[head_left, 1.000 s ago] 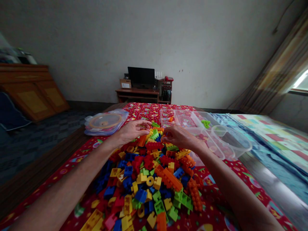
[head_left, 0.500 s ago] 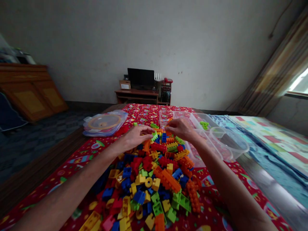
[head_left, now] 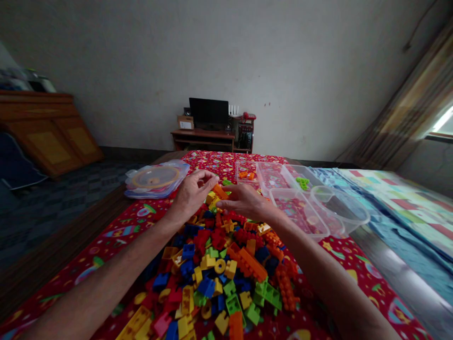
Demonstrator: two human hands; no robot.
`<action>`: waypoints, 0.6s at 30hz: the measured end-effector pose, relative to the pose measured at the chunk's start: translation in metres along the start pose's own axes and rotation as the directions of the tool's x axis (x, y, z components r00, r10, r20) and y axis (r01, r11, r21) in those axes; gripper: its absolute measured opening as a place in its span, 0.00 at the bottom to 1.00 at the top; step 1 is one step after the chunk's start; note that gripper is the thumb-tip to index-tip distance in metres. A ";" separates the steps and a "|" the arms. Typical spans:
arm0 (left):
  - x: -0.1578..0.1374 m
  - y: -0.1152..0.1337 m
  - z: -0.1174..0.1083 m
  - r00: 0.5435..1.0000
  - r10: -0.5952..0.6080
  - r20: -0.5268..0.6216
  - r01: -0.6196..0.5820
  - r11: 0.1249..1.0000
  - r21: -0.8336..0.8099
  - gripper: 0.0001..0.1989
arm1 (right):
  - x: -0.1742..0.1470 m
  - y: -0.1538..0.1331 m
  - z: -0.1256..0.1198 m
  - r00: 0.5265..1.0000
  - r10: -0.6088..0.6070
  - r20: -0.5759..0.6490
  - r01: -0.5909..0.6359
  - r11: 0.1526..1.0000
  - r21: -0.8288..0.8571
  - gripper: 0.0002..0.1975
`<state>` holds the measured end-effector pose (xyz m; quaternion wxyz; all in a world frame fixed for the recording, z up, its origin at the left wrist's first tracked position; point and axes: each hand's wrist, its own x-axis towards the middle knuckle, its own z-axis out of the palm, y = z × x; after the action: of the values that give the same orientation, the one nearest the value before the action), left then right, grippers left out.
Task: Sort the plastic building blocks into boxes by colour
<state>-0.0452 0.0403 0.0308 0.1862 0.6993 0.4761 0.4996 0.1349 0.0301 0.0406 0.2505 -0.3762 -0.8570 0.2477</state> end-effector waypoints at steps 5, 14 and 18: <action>0.002 0.000 -0.005 0.999 0.034 0.033 -0.035 0.999 0.041 0.17 | 0.003 0.003 -0.005 0.974 0.014 -0.226 -0.049 0.988 -0.148 0.11; 0.023 -0.061 -0.027 0.957 0.040 0.287 -0.183 0.851 0.492 0.27 | -0.018 0.023 -0.054 0.986 0.157 0.051 -0.121 0.898 -0.423 0.09; 0.020 -0.088 -0.024 0.910 0.029 0.413 -0.249 0.836 0.490 0.35 | -0.012 0.039 -0.060 0.957 0.198 -0.210 -0.267 0.885 -0.381 0.11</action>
<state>-0.1076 0.0936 -0.0131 0.0382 0.8415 0.4958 0.2114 0.1988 0.0586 0.0588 0.2057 -0.5394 -0.8142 0.0611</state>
